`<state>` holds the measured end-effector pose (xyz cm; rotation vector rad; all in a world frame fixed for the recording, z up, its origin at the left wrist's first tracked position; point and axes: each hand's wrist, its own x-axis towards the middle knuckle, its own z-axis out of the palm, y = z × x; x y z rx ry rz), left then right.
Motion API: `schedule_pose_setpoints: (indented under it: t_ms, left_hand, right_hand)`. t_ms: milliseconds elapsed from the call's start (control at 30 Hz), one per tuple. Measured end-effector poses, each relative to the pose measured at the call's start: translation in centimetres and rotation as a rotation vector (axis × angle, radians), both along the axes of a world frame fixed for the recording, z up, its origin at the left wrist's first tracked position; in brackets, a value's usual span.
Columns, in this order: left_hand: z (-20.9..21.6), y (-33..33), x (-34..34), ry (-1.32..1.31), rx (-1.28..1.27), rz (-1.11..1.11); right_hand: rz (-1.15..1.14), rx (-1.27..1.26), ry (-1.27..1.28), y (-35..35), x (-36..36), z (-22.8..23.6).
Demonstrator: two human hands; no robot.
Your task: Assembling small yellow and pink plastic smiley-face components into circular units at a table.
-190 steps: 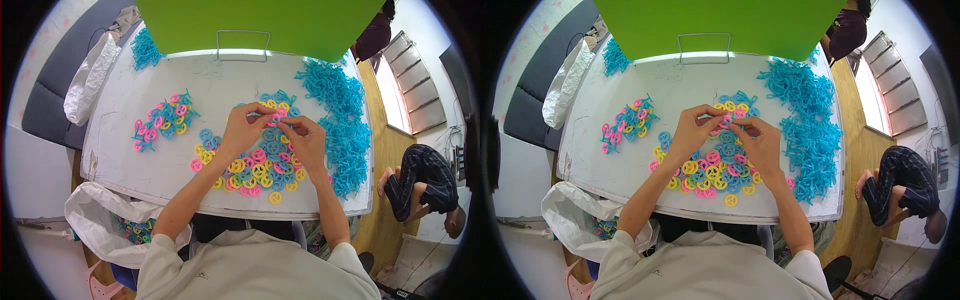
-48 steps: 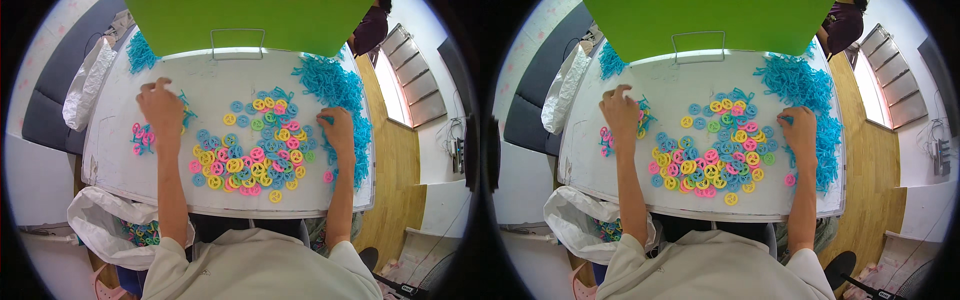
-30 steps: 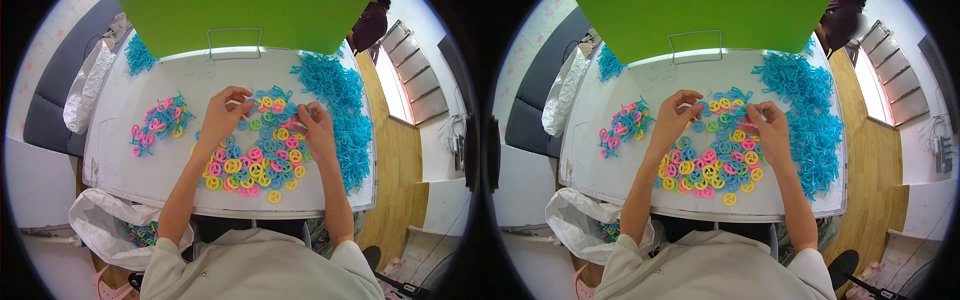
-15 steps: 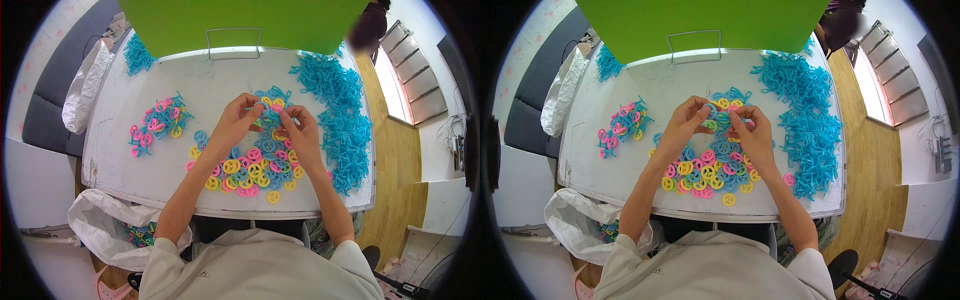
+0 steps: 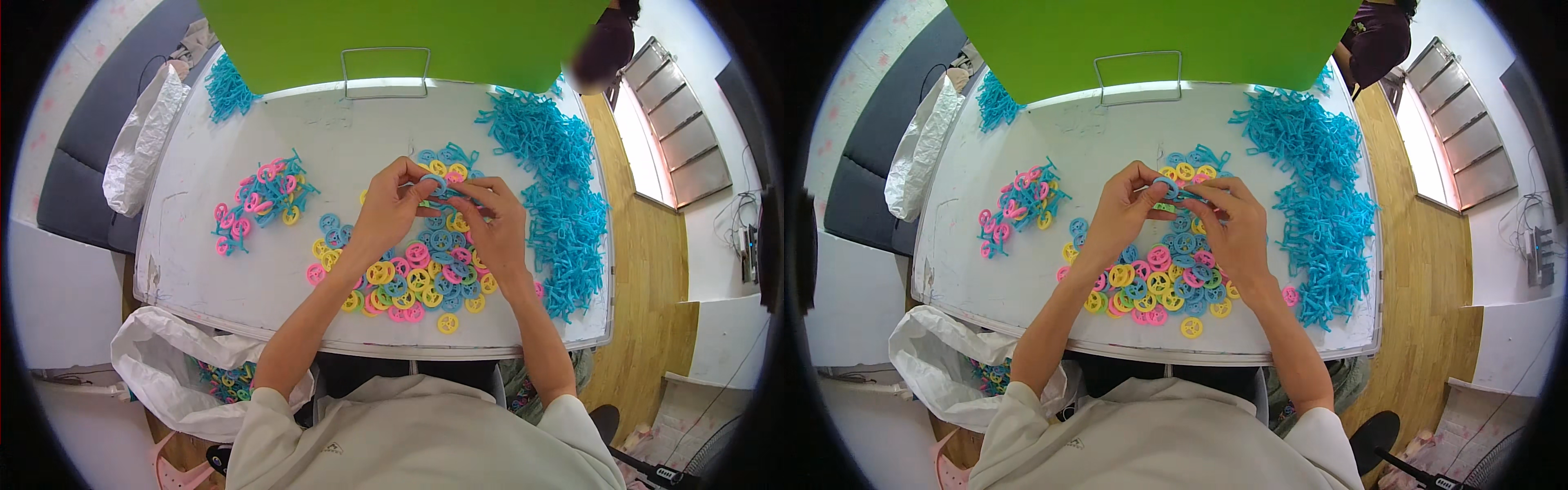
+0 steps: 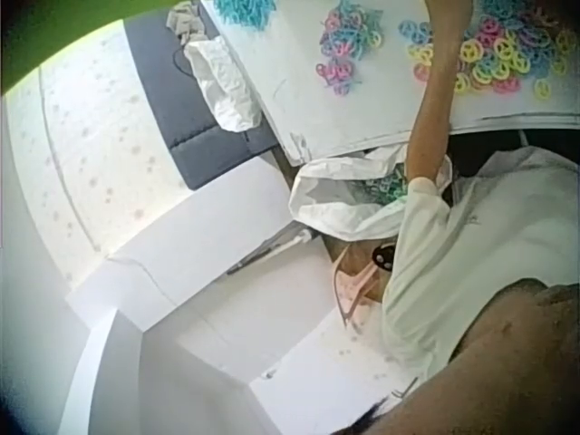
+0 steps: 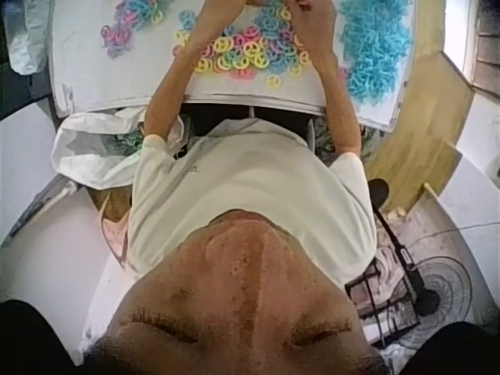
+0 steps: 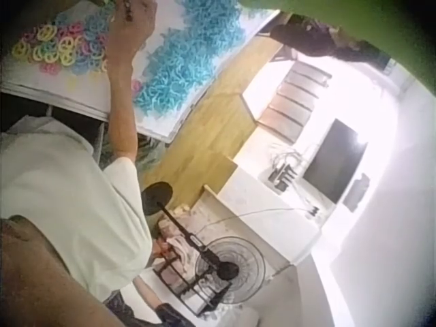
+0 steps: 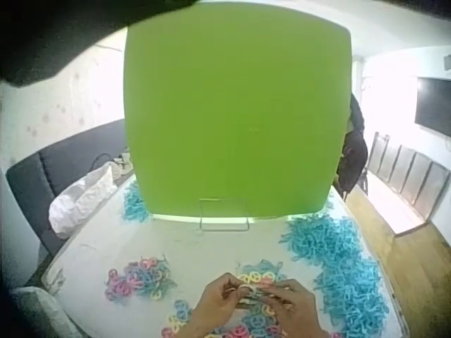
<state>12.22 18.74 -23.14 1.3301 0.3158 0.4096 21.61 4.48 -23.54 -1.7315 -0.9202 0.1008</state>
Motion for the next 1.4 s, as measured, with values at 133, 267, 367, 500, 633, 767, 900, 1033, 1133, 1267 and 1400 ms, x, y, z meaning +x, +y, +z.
schedule_pose_setpoints:
  t_ms: [133,267,367,500,633,767,900,1033,1133,1267,1400]
  left_hand:
    - [-0.4,-0.3,-0.1,0.021,-0.039,0.0]
    - [-1.1,-0.4,-0.1,0.036,-0.094,-0.057]
    - [-1.0,-0.4,-0.1,0.076,-0.154,-0.048]
    - [-1.1,-0.4,-0.1,0.111,-0.141,-0.027]
    - [-0.9,-1.1,0.1,0.004,0.053,0.033]
    - [-0.1,-1.4,0.1,-0.044,0.101,0.051]
    - [-0.2,-1.7,-0.2,-0.012,0.166,0.083]
    - [-0.2,-2.2,0.0,-0.013,0.201,0.141]
    - [-0.5,-2.5,0.1,-0.021,0.176,0.184]
    - [-0.6,-2.5,0.0,0.007,0.2,0.206]
    - [-0.6,-2.6,-0.1,0.057,0.303,0.198]
  right_hand:
    - [0.0,-0.045,-0.303,-0.2,0.1,0.6]
    - [0.017,-0.035,-0.263,-0.4,0.0,0.7]
    - [0.009,-0.001,-0.297,-0.3,0.4,0.2]
    - [0.074,-0.006,-0.235,-0.3,0.6,0.2]
    - [0.072,-0.036,-0.036,-0.3,0.8,0.0]
    - [0.019,-0.028,0.284,-0.1,0.2,0.9]
    - [0.003,-0.105,0.248,-0.2,0.5,0.3]
    - [-0.004,-0.088,0.343,-0.1,0.7,-0.2]
    - [-0.009,-0.055,0.408,0.0,0.8,-0.7]
    - [-0.018,0.005,0.411,0.2,0.3,-1.0]
    - [-0.113,0.023,0.306,0.3,-1.0,0.0]
